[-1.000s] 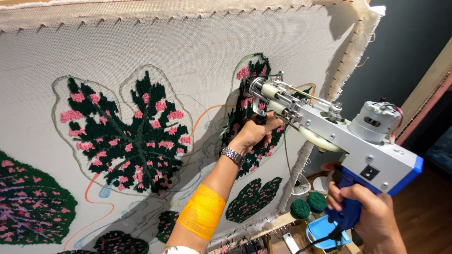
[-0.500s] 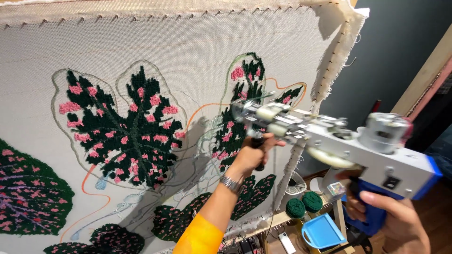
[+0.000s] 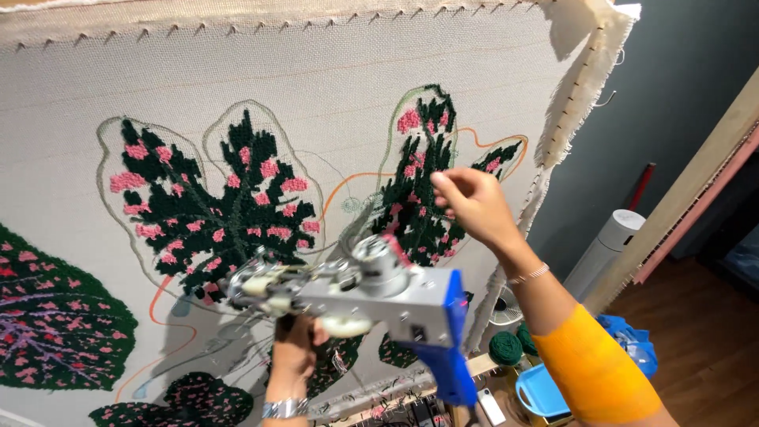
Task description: Using a tufting gun to create a leaf pattern on a rug canvas.
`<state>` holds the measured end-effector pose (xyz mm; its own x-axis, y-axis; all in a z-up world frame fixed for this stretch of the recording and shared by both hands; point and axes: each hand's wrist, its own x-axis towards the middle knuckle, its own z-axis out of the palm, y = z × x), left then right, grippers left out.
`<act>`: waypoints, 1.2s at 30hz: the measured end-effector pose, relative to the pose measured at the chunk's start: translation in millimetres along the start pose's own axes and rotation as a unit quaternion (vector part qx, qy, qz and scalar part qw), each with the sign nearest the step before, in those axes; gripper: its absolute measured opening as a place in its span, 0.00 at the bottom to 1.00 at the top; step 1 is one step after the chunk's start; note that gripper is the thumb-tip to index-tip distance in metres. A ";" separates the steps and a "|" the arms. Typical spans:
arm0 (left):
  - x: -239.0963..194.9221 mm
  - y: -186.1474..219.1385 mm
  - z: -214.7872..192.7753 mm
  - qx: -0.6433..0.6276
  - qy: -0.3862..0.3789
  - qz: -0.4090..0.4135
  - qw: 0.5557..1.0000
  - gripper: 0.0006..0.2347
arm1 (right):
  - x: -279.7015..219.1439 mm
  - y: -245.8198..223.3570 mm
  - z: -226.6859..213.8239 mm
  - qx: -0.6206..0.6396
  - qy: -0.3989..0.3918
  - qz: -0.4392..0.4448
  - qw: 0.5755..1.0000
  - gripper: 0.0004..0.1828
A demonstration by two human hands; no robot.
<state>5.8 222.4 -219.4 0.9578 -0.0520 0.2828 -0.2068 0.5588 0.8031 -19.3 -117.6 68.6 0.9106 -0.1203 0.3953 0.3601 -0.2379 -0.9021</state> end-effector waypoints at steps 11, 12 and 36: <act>-32.6 24.2 -22.2 0.046 0.154 -0.053 0.986 0.03 | 14.8 -9.2 17.9 -0.170 0.003 -0.131 0.977 0.17; -32.1 20.1 -25.0 0.018 0.148 -0.054 0.987 0.02 | 9.6 -8.0 15.8 -0.148 -0.046 -0.118 0.981 0.17; -42.4 28.6 -6.0 -0.015 0.098 -0.072 0.992 0.02 | 15.0 20.4 44.9 -0.026 0.120 -0.224 0.967 0.04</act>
<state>-39.5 245.5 -211.5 0.9980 0.0269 0.0565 -0.0616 0.5812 0.8114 10.8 -81.0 48.3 0.5901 -0.2118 0.7790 0.6914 -0.3657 -0.6231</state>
